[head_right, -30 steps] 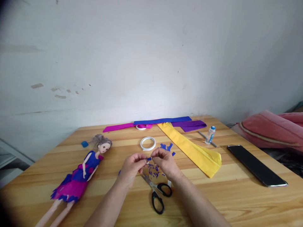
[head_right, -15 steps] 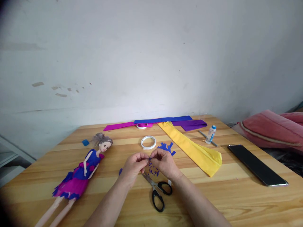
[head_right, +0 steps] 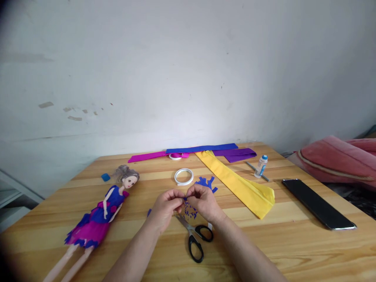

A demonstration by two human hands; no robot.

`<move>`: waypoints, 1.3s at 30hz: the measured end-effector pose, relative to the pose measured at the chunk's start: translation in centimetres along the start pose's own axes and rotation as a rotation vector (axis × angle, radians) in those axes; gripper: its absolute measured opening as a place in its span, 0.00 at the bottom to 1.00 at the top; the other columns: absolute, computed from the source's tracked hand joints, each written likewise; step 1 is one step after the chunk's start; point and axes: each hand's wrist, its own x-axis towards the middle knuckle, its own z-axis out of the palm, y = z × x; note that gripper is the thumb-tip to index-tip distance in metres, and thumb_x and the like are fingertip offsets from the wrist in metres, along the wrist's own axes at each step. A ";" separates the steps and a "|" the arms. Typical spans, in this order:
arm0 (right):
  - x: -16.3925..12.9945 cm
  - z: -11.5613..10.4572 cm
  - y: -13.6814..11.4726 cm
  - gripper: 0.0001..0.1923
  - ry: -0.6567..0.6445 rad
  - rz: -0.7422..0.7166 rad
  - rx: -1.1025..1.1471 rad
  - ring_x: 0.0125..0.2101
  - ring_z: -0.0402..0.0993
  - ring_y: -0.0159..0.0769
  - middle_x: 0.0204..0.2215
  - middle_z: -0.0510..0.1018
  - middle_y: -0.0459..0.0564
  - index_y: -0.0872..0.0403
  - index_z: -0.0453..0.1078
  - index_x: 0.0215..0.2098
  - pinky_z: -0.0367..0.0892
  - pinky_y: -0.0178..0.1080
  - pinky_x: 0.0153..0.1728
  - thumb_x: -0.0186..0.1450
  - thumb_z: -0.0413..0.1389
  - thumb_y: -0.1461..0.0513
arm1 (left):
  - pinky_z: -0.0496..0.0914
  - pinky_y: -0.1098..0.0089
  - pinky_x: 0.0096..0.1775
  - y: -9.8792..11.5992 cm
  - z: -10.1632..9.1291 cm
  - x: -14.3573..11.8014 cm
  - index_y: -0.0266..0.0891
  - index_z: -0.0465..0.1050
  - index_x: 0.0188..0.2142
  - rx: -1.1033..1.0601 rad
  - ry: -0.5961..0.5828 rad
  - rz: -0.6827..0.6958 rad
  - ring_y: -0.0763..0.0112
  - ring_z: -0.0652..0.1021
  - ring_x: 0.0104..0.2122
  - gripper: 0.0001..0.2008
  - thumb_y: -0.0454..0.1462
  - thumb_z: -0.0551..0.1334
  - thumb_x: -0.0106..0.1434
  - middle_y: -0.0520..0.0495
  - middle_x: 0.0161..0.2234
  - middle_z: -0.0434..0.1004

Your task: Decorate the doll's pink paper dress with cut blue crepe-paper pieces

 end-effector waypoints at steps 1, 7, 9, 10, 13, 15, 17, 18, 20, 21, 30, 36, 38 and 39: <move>0.0 0.0 0.2 0.03 -0.001 -0.010 -0.014 0.21 0.64 0.27 0.20 0.70 0.41 0.54 0.67 0.24 0.60 0.32 0.24 0.50 0.55 0.67 | 0.59 0.75 0.21 0.0 0.0 0.0 0.34 0.71 0.24 -0.018 -0.004 -0.006 0.79 0.66 0.16 0.05 0.31 0.62 0.43 0.55 0.16 0.69; 0.1 -0.1 0.8 0.05 0.004 -0.051 -0.063 0.21 0.65 0.28 0.20 0.71 0.42 0.54 0.67 0.24 0.61 0.32 0.24 0.50 0.53 0.69 | 0.59 0.75 0.22 0.2 0.1 -0.2 0.35 0.71 0.24 -0.082 -0.015 -0.038 0.79 0.67 0.16 0.06 0.30 0.63 0.41 0.53 0.17 0.70; 0.1 -0.1 0.7 0.05 0.007 -0.052 -0.072 0.21 0.65 0.28 0.20 0.71 0.42 0.54 0.67 0.24 0.61 0.32 0.24 0.50 0.53 0.69 | 0.59 0.74 0.22 0.2 0.1 -0.2 0.35 0.71 0.23 -0.088 -0.012 -0.043 0.78 0.68 0.17 0.06 0.31 0.64 0.41 0.53 0.17 0.70; 0.1 -0.1 0.6 0.05 0.010 -0.052 -0.077 0.21 0.65 0.28 0.20 0.71 0.42 0.54 0.67 0.23 0.61 0.32 0.24 0.49 0.53 0.68 | 0.59 0.74 0.22 0.2 0.1 -0.2 0.34 0.71 0.23 -0.091 -0.011 -0.045 0.78 0.68 0.17 0.06 0.31 0.64 0.41 0.53 0.17 0.70; 0.0 -0.1 0.4 0.04 0.011 -0.048 -0.085 0.21 0.65 0.29 0.20 0.71 0.42 0.54 0.67 0.23 0.61 0.32 0.24 0.49 0.53 0.68 | 0.59 0.74 0.22 0.2 0.1 -0.2 0.34 0.71 0.23 -0.095 -0.019 -0.051 0.79 0.67 0.17 0.07 0.32 0.65 0.41 0.53 0.17 0.70; 0.0 -0.1 0.3 0.04 0.009 -0.041 -0.081 0.21 0.65 0.29 0.20 0.71 0.42 0.54 0.67 0.23 0.61 0.32 0.24 0.49 0.53 0.68 | 0.59 0.75 0.22 0.2 0.1 -0.2 0.34 0.71 0.23 -0.091 -0.030 -0.049 0.79 0.67 0.17 0.07 0.33 0.66 0.42 0.53 0.17 0.69; 0.0 0.0 0.2 0.04 0.007 -0.031 -0.074 0.21 0.65 0.28 0.19 0.70 0.42 0.54 0.67 0.23 0.61 0.32 0.24 0.49 0.53 0.68 | 0.59 0.75 0.22 0.2 0.1 -0.2 0.34 0.71 0.23 -0.084 -0.034 -0.043 0.79 0.67 0.17 0.07 0.34 0.66 0.43 0.54 0.16 0.69; 0.0 0.0 0.2 0.04 0.007 -0.026 -0.073 0.21 0.65 0.28 0.19 0.70 0.42 0.54 0.66 0.22 0.61 0.32 0.24 0.49 0.53 0.68 | 0.59 0.75 0.22 0.2 0.0 -0.2 0.34 0.71 0.23 -0.079 -0.033 -0.040 0.79 0.67 0.17 0.07 0.34 0.66 0.43 0.54 0.16 0.69; 0.0 0.0 0.1 0.04 0.007 -0.018 -0.071 0.20 0.64 0.28 0.19 0.70 0.42 0.54 0.66 0.23 0.60 0.32 0.24 0.49 0.53 0.68 | 0.59 0.75 0.22 0.3 0.1 -0.2 0.34 0.71 0.24 -0.065 -0.021 -0.031 0.79 0.67 0.17 0.07 0.34 0.66 0.43 0.54 0.17 0.69; 0.0 0.0 0.1 0.04 0.007 -0.014 -0.069 0.20 0.64 0.28 0.19 0.70 0.41 0.54 0.67 0.23 0.60 0.32 0.24 0.49 0.53 0.68 | 0.59 0.75 0.22 0.3 0.1 -0.2 0.34 0.71 0.24 -0.056 -0.012 -0.027 0.80 0.67 0.16 0.07 0.33 0.66 0.42 0.54 0.17 0.69; 0.0 -0.1 -0.2 0.01 0.003 0.033 -0.019 0.19 0.61 0.26 0.18 0.68 0.41 0.54 0.67 0.23 0.57 0.31 0.22 0.50 0.55 0.66 | 0.59 0.75 0.22 0.0 -0.1 0.1 0.34 0.73 0.24 0.001 0.028 -0.018 0.80 0.67 0.16 0.07 0.30 0.62 0.41 0.53 0.17 0.70; 0.0 0.0 -0.3 0.02 0.009 0.072 0.064 0.18 0.59 0.25 0.17 0.67 0.40 0.55 0.67 0.23 0.55 0.31 0.21 0.49 0.55 0.66 | 0.61 0.75 0.23 -0.4 -0.3 0.1 0.34 0.74 0.27 0.073 0.009 0.026 0.80 0.67 0.18 0.09 0.28 0.60 0.43 0.52 0.21 0.72; 0.0 -0.1 -0.2 0.02 0.003 0.088 0.099 0.17 0.59 0.24 0.17 0.67 0.39 0.55 0.67 0.23 0.55 0.31 0.20 0.49 0.55 0.67 | 0.61 0.75 0.24 -0.3 -0.2 0.1 0.34 0.74 0.28 0.105 0.005 0.039 0.79 0.67 0.19 0.09 0.28 0.60 0.43 0.52 0.22 0.72; 0.0 -0.1 -0.1 0.03 0.002 0.100 0.116 0.17 0.58 0.24 0.17 0.67 0.39 0.55 0.67 0.23 0.54 0.30 0.19 0.49 0.55 0.67 | 0.61 0.75 0.24 -0.3 -0.2 0.0 0.34 0.74 0.28 0.122 0.003 0.044 0.79 0.67 0.19 0.09 0.29 0.61 0.44 0.52 0.22 0.72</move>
